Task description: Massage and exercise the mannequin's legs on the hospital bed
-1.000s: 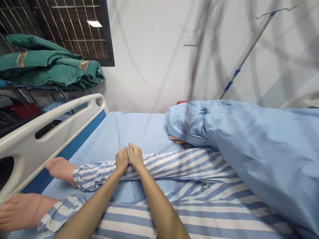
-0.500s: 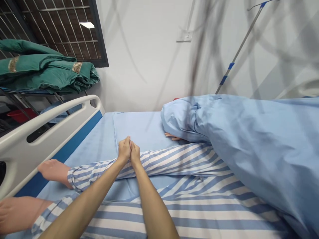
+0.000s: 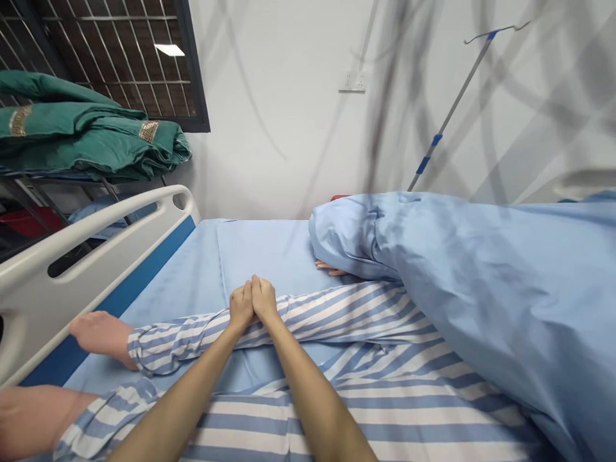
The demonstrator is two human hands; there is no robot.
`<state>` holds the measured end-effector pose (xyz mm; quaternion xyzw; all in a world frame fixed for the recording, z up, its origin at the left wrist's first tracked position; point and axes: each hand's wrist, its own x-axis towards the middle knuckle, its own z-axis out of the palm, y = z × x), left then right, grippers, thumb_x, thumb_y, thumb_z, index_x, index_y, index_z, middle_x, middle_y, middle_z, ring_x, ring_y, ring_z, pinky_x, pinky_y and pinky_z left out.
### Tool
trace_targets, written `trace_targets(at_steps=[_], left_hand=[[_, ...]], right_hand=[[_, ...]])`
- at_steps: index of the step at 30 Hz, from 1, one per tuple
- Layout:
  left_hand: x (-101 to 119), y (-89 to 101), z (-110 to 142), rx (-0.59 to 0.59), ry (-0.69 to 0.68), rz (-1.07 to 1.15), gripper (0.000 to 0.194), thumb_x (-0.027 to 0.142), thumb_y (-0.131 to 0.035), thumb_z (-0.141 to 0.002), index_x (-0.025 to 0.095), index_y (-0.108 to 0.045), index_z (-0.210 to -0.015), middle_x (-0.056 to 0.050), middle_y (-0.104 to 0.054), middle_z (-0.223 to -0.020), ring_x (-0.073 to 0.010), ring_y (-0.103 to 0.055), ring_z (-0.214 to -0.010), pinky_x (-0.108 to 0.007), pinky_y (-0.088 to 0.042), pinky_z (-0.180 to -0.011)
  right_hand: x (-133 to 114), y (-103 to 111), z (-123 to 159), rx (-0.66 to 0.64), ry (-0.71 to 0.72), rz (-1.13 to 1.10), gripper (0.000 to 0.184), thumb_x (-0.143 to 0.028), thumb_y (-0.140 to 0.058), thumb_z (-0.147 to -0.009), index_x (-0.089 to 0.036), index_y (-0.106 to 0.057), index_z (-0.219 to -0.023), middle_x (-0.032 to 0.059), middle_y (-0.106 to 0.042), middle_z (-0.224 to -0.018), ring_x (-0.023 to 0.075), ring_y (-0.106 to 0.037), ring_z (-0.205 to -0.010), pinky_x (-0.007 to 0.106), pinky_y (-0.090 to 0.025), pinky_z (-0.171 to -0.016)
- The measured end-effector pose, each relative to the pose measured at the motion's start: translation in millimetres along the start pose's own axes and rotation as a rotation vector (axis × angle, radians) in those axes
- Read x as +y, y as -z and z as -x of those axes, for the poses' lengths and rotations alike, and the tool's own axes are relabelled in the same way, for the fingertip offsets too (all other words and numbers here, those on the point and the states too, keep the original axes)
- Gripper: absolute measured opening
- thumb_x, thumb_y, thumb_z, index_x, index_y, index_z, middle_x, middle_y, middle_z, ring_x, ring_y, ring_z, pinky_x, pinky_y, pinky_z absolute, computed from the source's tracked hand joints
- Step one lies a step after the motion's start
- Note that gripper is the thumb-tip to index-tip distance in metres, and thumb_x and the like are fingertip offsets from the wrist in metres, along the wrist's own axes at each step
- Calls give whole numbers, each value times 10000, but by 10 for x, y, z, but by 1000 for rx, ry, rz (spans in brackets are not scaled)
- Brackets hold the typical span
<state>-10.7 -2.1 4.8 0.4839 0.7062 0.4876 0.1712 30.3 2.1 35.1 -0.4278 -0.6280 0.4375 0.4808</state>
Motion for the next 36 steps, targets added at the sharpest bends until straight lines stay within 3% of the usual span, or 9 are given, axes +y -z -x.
trace_targets(at_steps=[5, 9, 14, 18, 21, 27, 30, 33, 36], left_hand=[[-13, -43, 10, -14, -15, -92, 505, 397, -235, -862, 160, -581, -581, -72, -620, -613, -137, -512, -571, -245, -306, -563], [-33, -58, 17, 1, -39, -53, 507, 409, -236, -859, 155, -573, -578, -70, -611, -602, -134, -500, -558, -247, -312, -559], [35, -72, 10, 4, -35, 63, 456, 412, -295, -834, 156, -512, -525, -35, -550, -534, -120, -459, -524, -239, -302, -522], [315, -106, -33, 3, 9, 293, 436, 417, -355, -802, 185, -352, -433, 36, -359, -397, -85, -341, -425, -225, -284, -464], [492, -163, -50, -40, -10, 442, 439, 432, -378, -789, 189, -332, -427, 47, -326, -383, -77, -336, -414, -217, -303, -464], [225, -269, 31, 114, 83, 302, 423, 420, -373, -791, 179, -358, -443, 37, -358, -413, -81, -322, -438, -221, -256, -447], [55, -288, 70, 85, 23, 206, 439, 430, -358, -802, 166, -410, -455, 21, -404, -430, -89, -340, -459, -225, -247, -459], [21, -289, 72, 87, -12, 156, 454, 430, -339, -814, 165, -417, -453, 12, -418, -429, -95, -354, -462, -227, -246, -467], [54, -284, 56, 65, 0, 152, 457, 428, -322, -821, 162, -451, -473, 3, -456, -449, -103, -379, -475, -227, -252, -476]], right_hand=[[-717, -1317, 460, -182, 101, -4, 343, -354, -486, -794, -203, -487, -486, -49, -486, -465, 107, -494, -533, 208, -396, -507], [-933, -2088, 599, -626, 469, -10, 505, -164, -417, -776, -206, -226, -311, -61, -326, -331, 89, -434, -466, 166, -386, -511], [-694, -955, 453, -161, 244, 5, 211, -310, -470, -840, -194, -619, -746, -11, -627, -777, 132, -564, -772, 253, -468, -675], [-531, -25, 382, -61, 148, 29, 323, -338, -492, -849, -134, -507, -1099, 69, -536, -1082, 173, -550, -913, 369, -474, -775], [-681, -187, 457, -108, 116, 44, 342, -358, -348, -896, -136, -608, -898, 42, -604, -946, 176, -572, -862, 333, -471, -746], [-901, -1924, 541, -739, 520, 105, 426, -183, -412, -758, -209, -309, -346, -84, -560, -508, 89, -601, -672, 152, -454, -599], [-788, -2368, 493, -803, 535, 151, 360, -156, -391, -740, -237, -378, -390, -111, -579, -542, 96, -613, -755, 159, -470, -632], [-720, -1956, 456, -732, 482, 166, 275, -228, -436, -747, -301, -513, -493, -116, -600, -589, 136, -608, -810, 197, -488, -624], [-604, -887, 368, -368, 299, 232, 146, -324, -482, -788, -353, -603, -712, -100, -632, -740, 156, -576, -892, 222, -487, -663]])
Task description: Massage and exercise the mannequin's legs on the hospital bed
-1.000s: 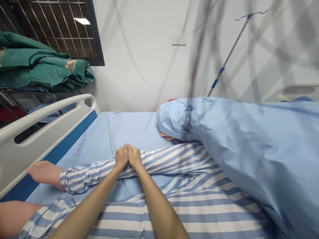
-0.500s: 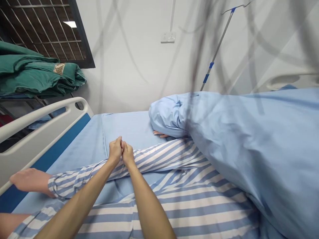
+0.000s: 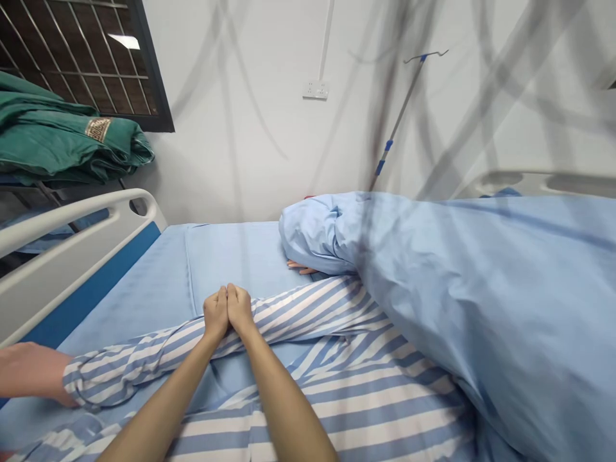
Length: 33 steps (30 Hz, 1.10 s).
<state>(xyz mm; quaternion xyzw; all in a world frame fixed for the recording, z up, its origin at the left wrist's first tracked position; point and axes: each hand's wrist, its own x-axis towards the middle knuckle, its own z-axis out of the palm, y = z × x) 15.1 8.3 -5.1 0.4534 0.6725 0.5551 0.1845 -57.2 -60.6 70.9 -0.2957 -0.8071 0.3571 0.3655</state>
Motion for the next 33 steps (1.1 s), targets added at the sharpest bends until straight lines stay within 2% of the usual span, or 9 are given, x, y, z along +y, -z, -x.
trace_targets(at_steps=[2, 4, 7, 11, 13, 18, 22, 27, 33], left_hand=[[20, -7, -8, -14, -9, 4, 452, 420, -311, -826, 162, -457, -484, 6, -455, -457, -104, -376, -480, -229, -250, -484], [28, -19, -10, -17, -42, -10, 445, 410, -316, -825, 168, -420, -466, 21, -400, -437, -100, -343, -474, -234, -231, -485], [24, -38, -1, -12, -71, -48, 443, 409, -337, -814, 179, -337, -436, 36, -302, -419, -94, -288, -463, -246, -195, -482], [11, -44, 31, -30, -71, -87, 437, 419, -336, -811, 184, -308, -444, 39, -283, -429, -94, -285, -463, -248, -190, -486], [21, -52, 37, -48, -71, -92, 433, 426, -341, -807, 186, -307, -448, 41, -283, -433, -95, -290, -466, -245, -198, -487], [228, -194, -53, -119, -15, -6, 431, 421, -352, -795, 184, -328, -437, 44, -300, -417, -88, -305, -449, -231, -237, -477], [438, -422, -89, -50, 42, 187, 407, 424, -363, -785, 190, -301, -459, 51, -298, -428, -78, -294, -447, -217, -246, -452], [319, -611, 45, -4, 50, 85, 420, 421, -343, -801, 180, -372, -459, 32, -372, -423, -86, -316, -455, -219, -236, -449], [213, -599, 78, -24, 7, -5, 454, 435, -309, -824, 180, -394, -458, 17, -410, -423, -94, -341, -452, -224, -234, -461]], right_hand=[[319, 665, 210, 157, -132, 52, 156, -346, -463, -839, -310, -600, -905, -49, -619, -930, 153, -553, -925, 262, -478, -745], [656, 1153, 327, 206, -167, 71, 282, -341, -469, -858, -164, -533, -1067, 58, -556, -1064, 164, -549, -917, 358, -468, -787], [1078, 1493, 372, 248, -207, 85, 286, -346, -461, -863, -127, -542, -1027, 52, -561, -1007, 156, -558, -853, 335, -476, -740], [1428, 1537, 405, 304, -207, 99, 410, -375, -345, -887, -146, -516, -594, -26, -478, -543, 95, -453, -541, 223, -359, -544], [1514, 1521, 433, 342, -175, 93, 437, -383, -317, -878, -170, -436, -516, -41, -395, -472, 89, -374, -489, 216, -283, -496], [1548, 1542, 461, 364, -143, -7, 408, -390, -301, -864, -181, -381, -523, -44, -377, -486, 89, -352, -491, 213, -252, -494], [1538, 1591, 454, 400, -143, -152, 393, -388, -271, -864, -180, -402, -557, -37, -403, -515, 94, -371, -510, 210, -278, -505], [1559, 1613, 460, 520, -225, -210, 361, -394, -327, -835, -184, -390, -547, -38, -398, -510, 94, -351, -507, 212, -293, -488], [1554, 1563, 458, 533, -269, -169, 369, -392, -319, -841, -185, -407, -548, -29, -431, -513, 98, -376, -505, 214, -292, -479]])
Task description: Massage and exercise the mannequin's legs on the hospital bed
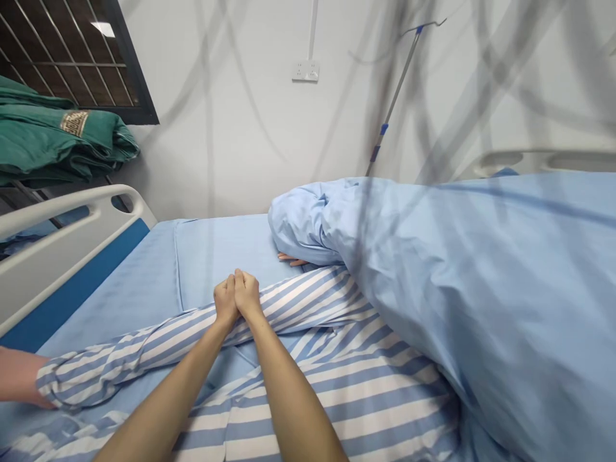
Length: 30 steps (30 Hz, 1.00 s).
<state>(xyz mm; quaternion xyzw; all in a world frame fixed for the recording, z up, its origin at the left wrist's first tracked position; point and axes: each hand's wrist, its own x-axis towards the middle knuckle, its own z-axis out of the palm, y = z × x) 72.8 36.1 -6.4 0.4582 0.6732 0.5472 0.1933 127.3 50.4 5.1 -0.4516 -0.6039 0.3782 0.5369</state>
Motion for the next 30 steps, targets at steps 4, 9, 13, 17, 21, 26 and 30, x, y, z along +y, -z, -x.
trace_targets(at_steps=[4, 9, 13, 17, 21, 26, 30], left_hand=[[5, 2, -19, -11, -25, -1, 452, 416, -308, -828, 177, -452, -472, 5, -446, -443, -99, -351, -456, -230, -242, -475], [-7, -28, -10, -13, -20, 4, 474, 426, -290, -833, 180, -480, -474, -11, -475, -461, -115, -387, -477, -237, -245, -493], [-18, -35, 14, -6, -35, -50, 466, 408, -291, -831, 178, -463, -465, -11, -480, -463, -114, -393, -478, -238, -250, -495], [55, -42, -2, -69, -38, -5, 410, 394, -333, -806, 172, -501, -506, -2, -510, -500, -109, -413, -504, -233, -278, -507], [344, -122, -110, -44, 91, 223, 375, 388, -365, -768, 196, -343, -447, 47, -335, -403, -85, -312, -430, -228, -257, -443], [595, -323, -143, -2, 178, 464, 355, 376, -347, -759, 213, -252, -458, 63, -246, -392, -74, -267, -389, -221, -265, -411], [430, -421, 7, 29, 153, 268, 380, 392, -359, -765, 201, -298, -442, 46, -311, -402, -79, -300, -421, -219, -260, -429]], right_hand=[[-108, 47, 2, -26, 9, 225, 388, -380, -318, -855, -187, -463, -551, 2, -504, -531, 114, -413, -514, 230, -277, -499], [-193, 226, -47, -152, 170, 415, 377, -363, -358, -859, -192, -508, -559, 7, -524, -528, 112, -410, -501, 240, -254, -526], [-75, 308, -31, -123, 167, 380, 401, -358, -322, -872, -189, -493, -551, -8, -494, -500, 107, -400, -488, 232, -250, -516], [5, 331, -13, -115, 172, 304, 400, -366, -308, -868, -187, -493, -561, -17, -482, -509, 106, -409, -506, 220, -264, -509], [-13, 370, -50, -96, 134, 162, 413, -381, -294, -863, -180, -472, -549, -24, -455, -505, 105, -407, -517, 212, -282, -498], [-20, 437, -108, -19, 70, -29, 396, -391, -287, -854, -180, -427, -549, -29, -429, -507, 100, -391, -509, 211, -304, -497], [10, 471, -139, 62, 0, -65, 374, -403, -320, -836, -194, -349, -527, -39, -378, -490, 94, -349, -489, 213, -290, -477]])
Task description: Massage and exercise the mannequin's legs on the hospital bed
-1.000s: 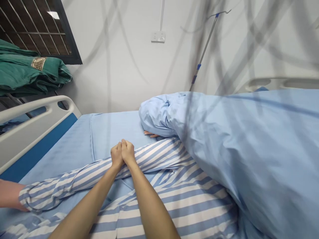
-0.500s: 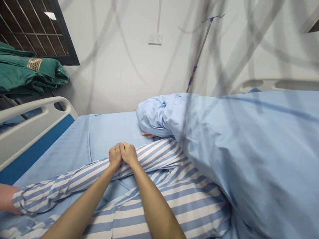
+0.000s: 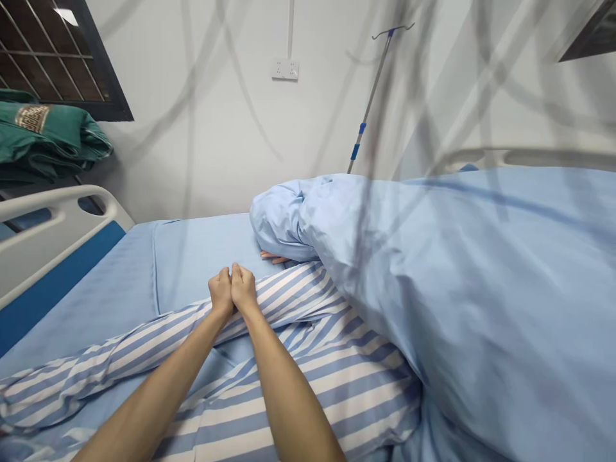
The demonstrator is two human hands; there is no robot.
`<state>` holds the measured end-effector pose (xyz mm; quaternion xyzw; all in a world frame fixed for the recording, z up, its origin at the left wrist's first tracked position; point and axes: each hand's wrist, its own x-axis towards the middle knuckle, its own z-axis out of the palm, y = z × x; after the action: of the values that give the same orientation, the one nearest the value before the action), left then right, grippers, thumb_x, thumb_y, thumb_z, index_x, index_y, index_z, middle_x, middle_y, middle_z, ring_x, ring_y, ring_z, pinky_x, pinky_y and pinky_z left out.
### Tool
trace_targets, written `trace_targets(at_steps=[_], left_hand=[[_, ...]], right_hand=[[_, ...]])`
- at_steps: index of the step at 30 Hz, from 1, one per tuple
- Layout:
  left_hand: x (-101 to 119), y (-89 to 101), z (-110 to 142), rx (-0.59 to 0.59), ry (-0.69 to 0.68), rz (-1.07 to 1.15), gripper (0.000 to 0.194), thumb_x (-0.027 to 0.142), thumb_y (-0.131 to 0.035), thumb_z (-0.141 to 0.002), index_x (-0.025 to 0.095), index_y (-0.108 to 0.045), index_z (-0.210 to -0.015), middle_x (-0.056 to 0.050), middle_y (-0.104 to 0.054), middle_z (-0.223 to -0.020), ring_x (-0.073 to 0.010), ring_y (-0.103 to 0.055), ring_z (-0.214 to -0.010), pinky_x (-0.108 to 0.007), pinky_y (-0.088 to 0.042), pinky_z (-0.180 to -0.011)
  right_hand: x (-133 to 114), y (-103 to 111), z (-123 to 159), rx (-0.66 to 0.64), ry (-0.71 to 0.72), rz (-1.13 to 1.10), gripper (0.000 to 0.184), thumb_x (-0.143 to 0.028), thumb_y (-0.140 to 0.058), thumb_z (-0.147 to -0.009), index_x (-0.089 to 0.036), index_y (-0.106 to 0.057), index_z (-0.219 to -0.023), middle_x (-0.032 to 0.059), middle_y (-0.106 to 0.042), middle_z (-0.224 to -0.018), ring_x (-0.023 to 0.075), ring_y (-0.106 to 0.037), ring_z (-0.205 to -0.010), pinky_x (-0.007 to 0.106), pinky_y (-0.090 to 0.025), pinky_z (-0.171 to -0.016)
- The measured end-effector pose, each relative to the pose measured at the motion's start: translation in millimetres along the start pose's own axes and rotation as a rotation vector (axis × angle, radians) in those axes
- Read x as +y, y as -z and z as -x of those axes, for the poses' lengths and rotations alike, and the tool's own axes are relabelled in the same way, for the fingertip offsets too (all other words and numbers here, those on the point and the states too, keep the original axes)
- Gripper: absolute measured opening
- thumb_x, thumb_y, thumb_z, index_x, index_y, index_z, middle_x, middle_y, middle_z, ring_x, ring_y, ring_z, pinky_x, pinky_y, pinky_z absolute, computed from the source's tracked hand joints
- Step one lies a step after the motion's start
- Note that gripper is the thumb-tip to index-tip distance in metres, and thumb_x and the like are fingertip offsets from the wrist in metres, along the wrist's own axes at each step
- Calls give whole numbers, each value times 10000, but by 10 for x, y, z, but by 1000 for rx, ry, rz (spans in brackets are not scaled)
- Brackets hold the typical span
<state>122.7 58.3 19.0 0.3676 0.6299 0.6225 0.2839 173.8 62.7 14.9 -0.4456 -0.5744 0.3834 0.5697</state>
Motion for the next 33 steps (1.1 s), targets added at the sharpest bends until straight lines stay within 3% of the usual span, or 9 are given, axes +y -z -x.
trace_targets(at_steps=[5, 9, 14, 18, 23, 28, 33], left_hand=[[-138, 43, 43, -44, -95, -140, 401, 388, -334, -795, 187, -382, -452, 23, -413, -425, -91, -349, -451, -224, -271, -457], [-117, 39, 25, -92, -93, -136, 425, 408, -320, -811, 178, -472, -487, -15, -523, -486, -114, -439, -484, -231, -306, -482], [-127, 21, 33, -148, -143, -156, 472, 444, -285, -828, 166, -557, -560, -53, -598, -584, -143, -507, -559, -237, -329, -507], [-142, 15, 47, -133, -147, -203, 502, 455, -264, -834, 158, -562, -559, -55, -596, -571, -146, -508, -547, -241, -337, -513], [-118, -22, 88, -139, -210, -251, 489, 437, -267, -835, 160, -558, -557, -57, -592, -574, -142, -503, -554, -239, -329, -522], [130, -169, 114, -169, -162, -134, 419, 401, -332, -802, 177, -417, -459, 9, -442, -441, -99, -389, -461, -225, -280, -469], [351, -364, 81, -78, -138, 58, 401, 400, -326, -793, 198, -295, -448, 48, -303, -407, -75, -302, -426, -217, -267, -445]], right_hand=[[32, -11, -9, 10, -6, 36, 367, -405, -333, -829, -192, -345, -530, -40, -368, -494, 93, -343, -497, 214, -284, -482], [-60, 28, -44, -39, -39, 233, 365, -364, -337, -833, -184, -422, -527, -13, -450, -502, 109, -382, -510, 226, -267, -494], [-289, 165, -139, -187, 177, 488, 391, -350, -368, -842, -177, -479, -509, 5, -492, -499, 105, -376, -498, 241, -237, -511], [-209, 242, -130, -234, 145, 426, 414, -367, -329, -861, -170, -491, -534, -3, -509, -520, 102, -420, -524, 220, -264, -513], [23, 292, -79, -195, 117, 266, 416, -400, -306, -860, -174, -505, -574, -6, -527, -554, 110, -450, -553, 213, -312, -535], [74, 333, -131, -45, 68, 77, 406, -439, -323, -839, -173, -458, -564, -18, -483, -529, 108, -418, -521, 216, -316, -511], [95, 355, -172, -6, 28, -26, 411, -453, -315, -832, -166, -475, -584, -10, -496, -547, 115, -422, -539, 224, -324, -520]])
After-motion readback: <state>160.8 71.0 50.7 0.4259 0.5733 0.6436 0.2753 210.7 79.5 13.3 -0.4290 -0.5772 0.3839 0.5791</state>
